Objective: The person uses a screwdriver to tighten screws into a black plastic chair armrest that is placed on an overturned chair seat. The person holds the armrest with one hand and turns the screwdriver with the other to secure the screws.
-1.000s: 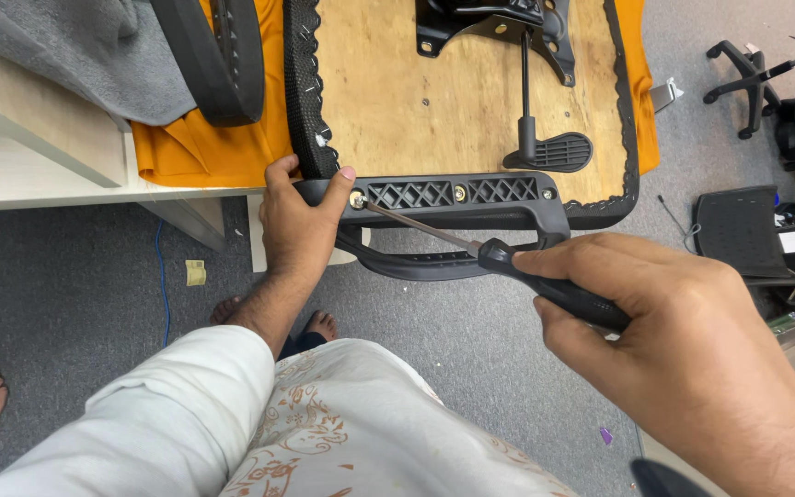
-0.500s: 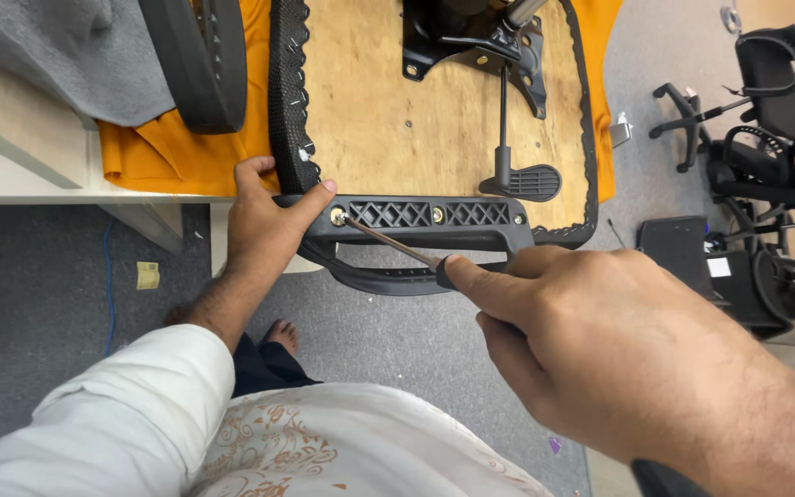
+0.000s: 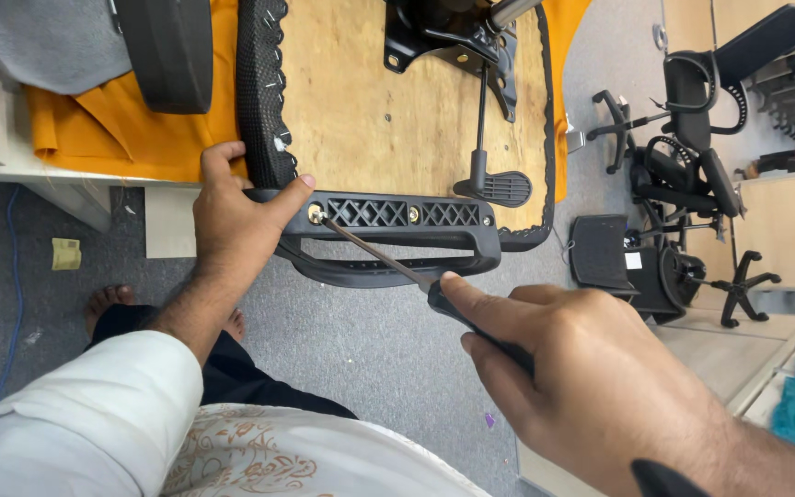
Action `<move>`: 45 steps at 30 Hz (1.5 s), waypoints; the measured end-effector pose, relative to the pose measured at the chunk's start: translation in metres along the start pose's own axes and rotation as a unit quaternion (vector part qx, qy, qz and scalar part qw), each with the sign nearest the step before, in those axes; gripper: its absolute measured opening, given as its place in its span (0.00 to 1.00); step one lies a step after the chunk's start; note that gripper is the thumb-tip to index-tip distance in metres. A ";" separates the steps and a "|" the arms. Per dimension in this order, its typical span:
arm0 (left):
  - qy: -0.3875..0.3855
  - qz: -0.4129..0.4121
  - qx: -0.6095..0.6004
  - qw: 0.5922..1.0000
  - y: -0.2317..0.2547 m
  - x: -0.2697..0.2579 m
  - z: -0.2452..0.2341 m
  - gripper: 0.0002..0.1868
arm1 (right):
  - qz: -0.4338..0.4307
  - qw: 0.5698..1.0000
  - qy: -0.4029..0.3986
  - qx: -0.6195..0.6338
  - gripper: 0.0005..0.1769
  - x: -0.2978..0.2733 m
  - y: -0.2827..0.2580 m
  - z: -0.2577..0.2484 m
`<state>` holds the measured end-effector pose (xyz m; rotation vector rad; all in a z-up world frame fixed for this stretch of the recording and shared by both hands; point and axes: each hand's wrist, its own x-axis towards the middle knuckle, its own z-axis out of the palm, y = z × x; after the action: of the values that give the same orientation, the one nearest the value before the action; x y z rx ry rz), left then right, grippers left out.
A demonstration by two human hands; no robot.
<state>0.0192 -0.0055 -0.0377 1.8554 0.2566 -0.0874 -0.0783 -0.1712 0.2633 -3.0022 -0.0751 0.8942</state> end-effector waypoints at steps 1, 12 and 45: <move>-0.007 0.002 -0.001 1.000 0.001 0.000 0.000 0.45 | 0.009 1.000 0.001 0.017 0.28 0.001 0.002 -0.002; -0.033 -0.007 0.002 0.999 0.010 -0.001 -0.004 0.44 | 0.406 0.633 -0.087 0.653 0.11 0.013 0.009 -0.014; 0.137 0.000 -0.012 0.991 0.011 -0.014 0.014 0.20 | 0.404 0.406 -0.248 0.781 0.17 0.023 0.025 -0.031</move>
<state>0.0085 -0.0237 -0.0288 1.8418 0.4445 0.1713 -0.0415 -0.1946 0.2761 -0.7437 1.3738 0.8563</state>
